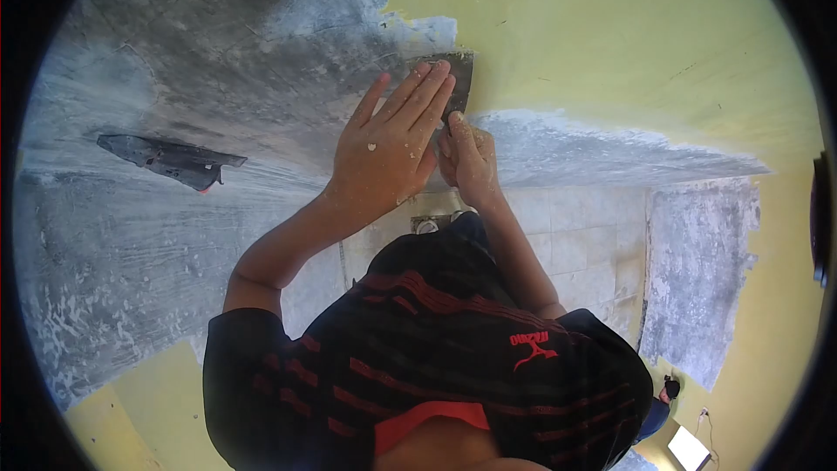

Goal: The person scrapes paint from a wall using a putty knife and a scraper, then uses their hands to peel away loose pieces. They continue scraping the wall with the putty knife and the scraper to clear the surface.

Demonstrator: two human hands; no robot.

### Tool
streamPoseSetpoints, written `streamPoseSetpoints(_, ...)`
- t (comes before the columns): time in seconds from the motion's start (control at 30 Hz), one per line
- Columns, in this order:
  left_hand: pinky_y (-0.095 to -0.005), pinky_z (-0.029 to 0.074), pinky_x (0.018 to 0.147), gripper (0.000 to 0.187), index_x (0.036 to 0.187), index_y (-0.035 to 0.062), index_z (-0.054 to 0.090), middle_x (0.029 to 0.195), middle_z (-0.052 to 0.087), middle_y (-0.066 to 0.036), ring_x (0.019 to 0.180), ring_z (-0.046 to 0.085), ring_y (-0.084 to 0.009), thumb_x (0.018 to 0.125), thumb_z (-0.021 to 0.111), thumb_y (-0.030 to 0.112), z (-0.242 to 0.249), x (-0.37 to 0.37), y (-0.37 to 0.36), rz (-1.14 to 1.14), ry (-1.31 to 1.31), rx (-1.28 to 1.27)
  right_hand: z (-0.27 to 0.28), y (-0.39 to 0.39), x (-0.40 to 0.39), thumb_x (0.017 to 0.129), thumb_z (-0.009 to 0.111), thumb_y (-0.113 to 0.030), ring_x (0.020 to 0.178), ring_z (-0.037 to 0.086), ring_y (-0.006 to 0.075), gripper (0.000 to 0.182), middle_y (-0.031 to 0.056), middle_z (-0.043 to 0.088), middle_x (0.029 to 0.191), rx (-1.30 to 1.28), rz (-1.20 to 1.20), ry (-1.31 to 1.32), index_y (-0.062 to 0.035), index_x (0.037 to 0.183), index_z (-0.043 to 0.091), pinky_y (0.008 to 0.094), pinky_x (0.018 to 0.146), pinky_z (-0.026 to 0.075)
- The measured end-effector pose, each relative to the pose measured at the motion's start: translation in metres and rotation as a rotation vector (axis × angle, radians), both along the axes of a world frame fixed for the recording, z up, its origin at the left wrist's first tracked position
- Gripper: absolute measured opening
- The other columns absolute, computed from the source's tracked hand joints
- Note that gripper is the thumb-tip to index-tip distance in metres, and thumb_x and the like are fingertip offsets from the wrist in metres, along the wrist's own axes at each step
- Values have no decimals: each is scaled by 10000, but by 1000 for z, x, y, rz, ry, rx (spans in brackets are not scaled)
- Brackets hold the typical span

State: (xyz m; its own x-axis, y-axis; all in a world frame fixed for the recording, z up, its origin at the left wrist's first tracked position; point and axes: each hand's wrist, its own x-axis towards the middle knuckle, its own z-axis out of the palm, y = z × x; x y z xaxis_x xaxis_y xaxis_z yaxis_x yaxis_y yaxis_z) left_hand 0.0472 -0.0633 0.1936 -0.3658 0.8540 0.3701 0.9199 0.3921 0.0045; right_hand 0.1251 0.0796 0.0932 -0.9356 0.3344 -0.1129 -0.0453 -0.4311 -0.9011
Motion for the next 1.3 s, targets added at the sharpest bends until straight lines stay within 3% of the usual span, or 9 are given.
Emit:
streamPoseSetpoints(0.27,-469,260,1292,823,1617,56,426,1710,378,-96,1582,355,-237,863,721,198,6,-2,2,-33,-14,-7,7,8,-7,1148,480,-434,484,391,54,516,-44,429,577,38,21,44,-107,750,492,258,427,278)
streamPoseSetpoints(0.33,-469,260,1292,821,1616,50,424,1709,379,-101,1582,354,-242,864,719,198,16,-1,4,-34,-24,6,32,18,-15,1148,484,-423,472,377,54,510,-51,419,568,178,-66,117,-113,744,496,262,426,276)
streamPoseSetpoints(0.47,-470,260,1295,824,1614,41,420,1700,387,-111,1581,353,-262,860,720,186,40,6,5,-29,45,28,58,20,-25,1151,477,-405,438,352,61,495,-46,417,569,71,-30,138,-113,752,505,259,410,275)
streamPoseSetpoints(0.73,-462,288,1293,811,1604,21,419,1698,381,-130,1579,355,-267,859,709,156,11,-1,-5,-97,-43,-51,7,0,-6,1153,466,-407,439,357,62,478,-42,422,592,-60,47,53,-104,786,513,250,407,273)
streamPoseSetpoints(0.83,-431,333,1279,716,1530,-12,510,1652,448,-129,1558,389,-254,848,684,121,5,-3,-4,-126,-75,-16,4,1,-5,1152,466,-413,450,374,60,482,-39,438,593,-48,44,8,-101,788,521,249,410,271)
streamPoseSetpoints(0.93,-448,325,1281,830,1596,1,420,1702,370,-139,1583,346,-282,832,723,114,2,-6,-2,-146,-102,-38,2,4,-4,1150,471,-416,453,380,58,486,-37,453,589,-30,66,-14,-96,789,531,248,411,269)
streamPoseSetpoints(1.1,-458,347,1268,843,1592,-5,425,1702,371,-141,1581,349,-299,815,733,105,-3,-10,2,-152,-77,9,10,1,-6,1148,475,-418,435,375,61,487,-37,453,572,28,13,-2,-94,789,529,257,398,272)
streamPoseSetpoints(1.23,-460,326,1279,852,1596,-4,423,1698,378,-145,1579,352,-302,812,734,114,17,-9,4,-140,29,62,56,14,-16,1149,474,-426,432,376,68,493,-32,441,566,87,3,74,-95,785,512,263,390,277)
streamPoseSetpoints(1.3,-426,338,1272,763,1537,-1,515,1666,438,-127,1558,393,-268,809,715,114,33,-4,6,-65,100,80,61,8,-26,1148,471,-440,427,366,80,505,-32,409,559,-68,3,92,-96,780,494,270,385,272)
